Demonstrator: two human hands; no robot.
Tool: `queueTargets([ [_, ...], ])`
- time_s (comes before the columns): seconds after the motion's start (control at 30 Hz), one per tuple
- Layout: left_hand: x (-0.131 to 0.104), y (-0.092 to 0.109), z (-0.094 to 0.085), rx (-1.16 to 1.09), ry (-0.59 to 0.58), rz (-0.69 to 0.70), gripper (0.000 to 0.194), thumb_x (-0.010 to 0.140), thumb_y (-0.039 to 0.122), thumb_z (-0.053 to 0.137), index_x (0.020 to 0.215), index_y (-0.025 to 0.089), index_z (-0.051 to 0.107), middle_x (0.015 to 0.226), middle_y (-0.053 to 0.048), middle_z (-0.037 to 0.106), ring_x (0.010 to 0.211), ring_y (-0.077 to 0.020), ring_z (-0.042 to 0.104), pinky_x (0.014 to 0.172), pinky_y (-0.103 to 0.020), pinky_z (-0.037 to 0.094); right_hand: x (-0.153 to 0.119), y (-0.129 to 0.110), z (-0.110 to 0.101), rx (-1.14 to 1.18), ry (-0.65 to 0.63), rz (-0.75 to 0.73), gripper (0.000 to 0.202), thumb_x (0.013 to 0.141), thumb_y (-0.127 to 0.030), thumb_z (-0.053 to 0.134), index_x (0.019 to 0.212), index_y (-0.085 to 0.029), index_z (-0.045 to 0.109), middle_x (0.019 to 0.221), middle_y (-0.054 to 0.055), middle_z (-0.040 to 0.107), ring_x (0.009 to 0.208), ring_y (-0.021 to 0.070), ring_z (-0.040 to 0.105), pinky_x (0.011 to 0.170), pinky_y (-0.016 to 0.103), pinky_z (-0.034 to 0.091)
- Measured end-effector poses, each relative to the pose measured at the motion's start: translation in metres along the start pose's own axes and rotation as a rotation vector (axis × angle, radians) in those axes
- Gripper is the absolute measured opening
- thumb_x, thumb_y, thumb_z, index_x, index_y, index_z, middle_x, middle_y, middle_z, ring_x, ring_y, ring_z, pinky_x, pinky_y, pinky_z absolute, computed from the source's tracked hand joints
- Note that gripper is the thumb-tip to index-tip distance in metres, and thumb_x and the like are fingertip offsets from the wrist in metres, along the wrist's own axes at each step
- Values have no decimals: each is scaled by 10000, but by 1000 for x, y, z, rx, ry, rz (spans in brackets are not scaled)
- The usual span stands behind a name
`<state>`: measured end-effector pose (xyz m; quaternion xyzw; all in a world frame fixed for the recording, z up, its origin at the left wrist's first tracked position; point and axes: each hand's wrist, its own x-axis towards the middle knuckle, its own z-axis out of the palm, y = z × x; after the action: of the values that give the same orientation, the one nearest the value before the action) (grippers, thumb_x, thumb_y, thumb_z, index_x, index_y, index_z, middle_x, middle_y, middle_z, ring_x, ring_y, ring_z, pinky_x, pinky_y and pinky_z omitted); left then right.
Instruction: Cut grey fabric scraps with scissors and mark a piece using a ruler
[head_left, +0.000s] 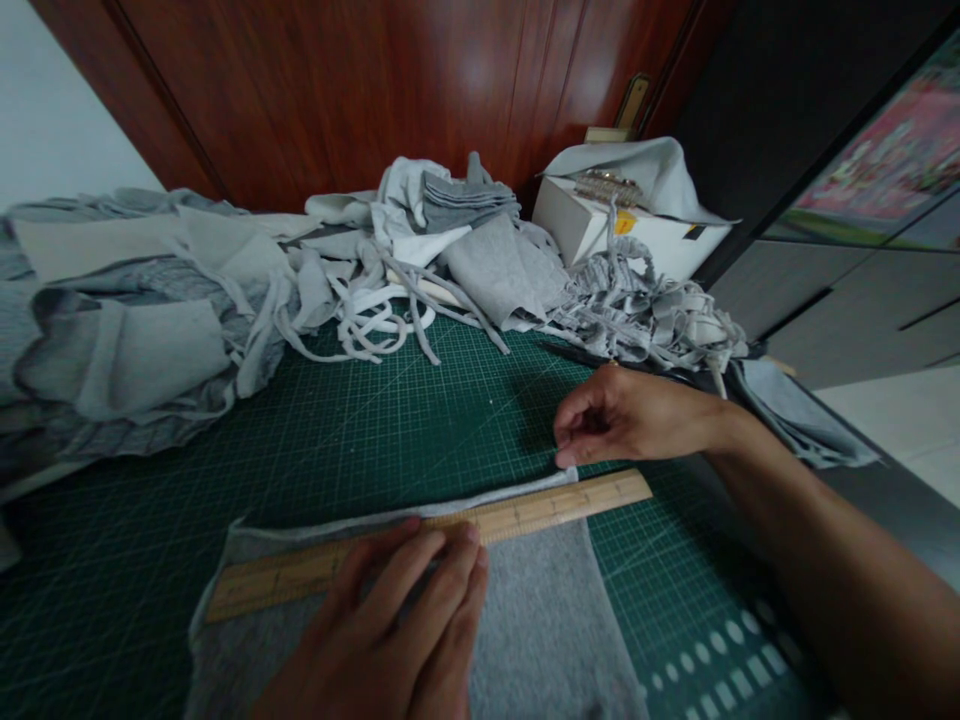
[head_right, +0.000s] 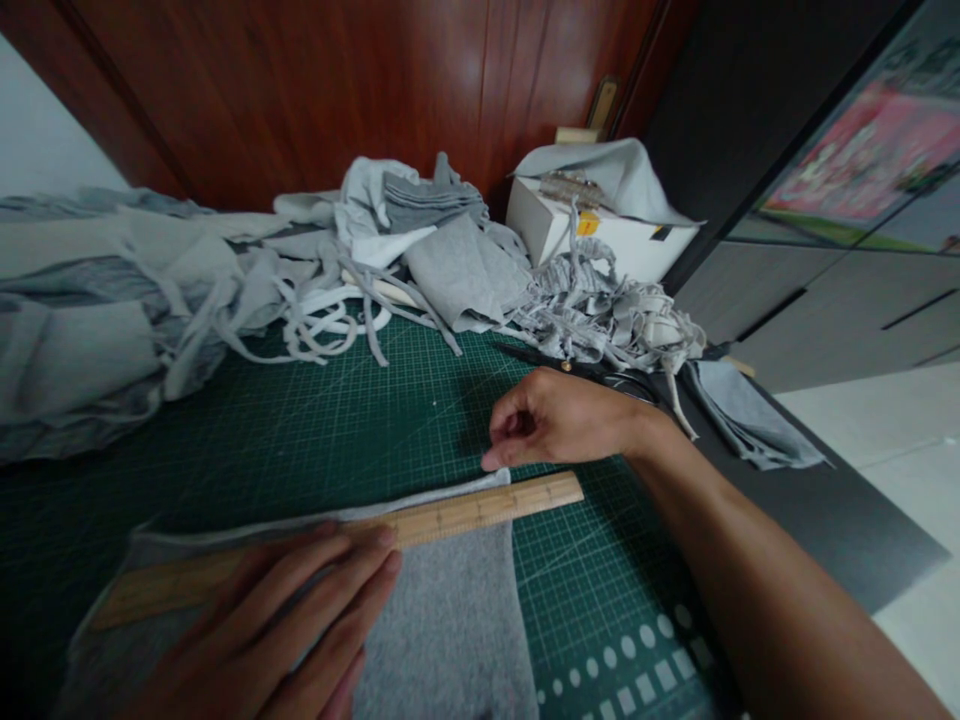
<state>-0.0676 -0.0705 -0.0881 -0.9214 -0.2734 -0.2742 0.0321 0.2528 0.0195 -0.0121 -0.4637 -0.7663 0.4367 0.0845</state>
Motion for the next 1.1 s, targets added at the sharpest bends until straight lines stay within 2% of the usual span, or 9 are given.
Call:
queueTargets([
  [0.13, 0, 0, 1, 2, 0, 2, 339, 1065, 274, 473, 1245, 178, 744, 1329, -32, 757, 1271, -224, 613, 1170, -399, 379, -1, 0, 0, -6, -25, -19, 328, 775, -446, 895, 842, -151, 769, 640, -49, 561, 575, 107, 465, 503, 237, 347],
  [0.27, 0, -1, 3, -5, 4, 21, 338, 1062, 273, 472, 1238, 186, 747, 1301, -29, 768, 1251, -216, 623, 1168, -386, 374, 2, -2, 5, -5, -68, 13, 225, 887, -364, 785, 805, -155, 764, 677, -22, 622, 610, 120, 523, 533, 238, 391],
  [0.53, 2, 2, -3, -20, 18, -6, 331, 1044, 249, 488, 1241, 176, 743, 1316, -51, 760, 1265, -229, 626, 1159, -395, 403, 7, 2, 6, -98, 3, -40, 202, 935, -331, 717, 857, -154, 775, 699, -9, 664, 619, 127, 535, 566, 253, 401],
  [0.9, 3, 6, -6, -51, -29, -72, 363, 1024, 227, 531, 1330, 153, 712, 1404, -58, 721, 1326, -241, 606, 1219, -404, 371, 10, 7, 4, -176, 52, -60, 245, 942, -365, 668, 845, -156, 753, 687, -4, 648, 617, 135, 514, 572, 270, 365],
  [1.1, 5, 8, -11, -33, -76, -37, 369, 1034, 210, 506, 1335, 137, 707, 1433, -80, 699, 1353, -263, 585, 1223, -448, 395, 9, 6, 4, -147, 56, -44, 245, 920, -380, 680, 818, -164, 731, 671, -13, 622, 603, 131, 486, 567, 268, 360],
])
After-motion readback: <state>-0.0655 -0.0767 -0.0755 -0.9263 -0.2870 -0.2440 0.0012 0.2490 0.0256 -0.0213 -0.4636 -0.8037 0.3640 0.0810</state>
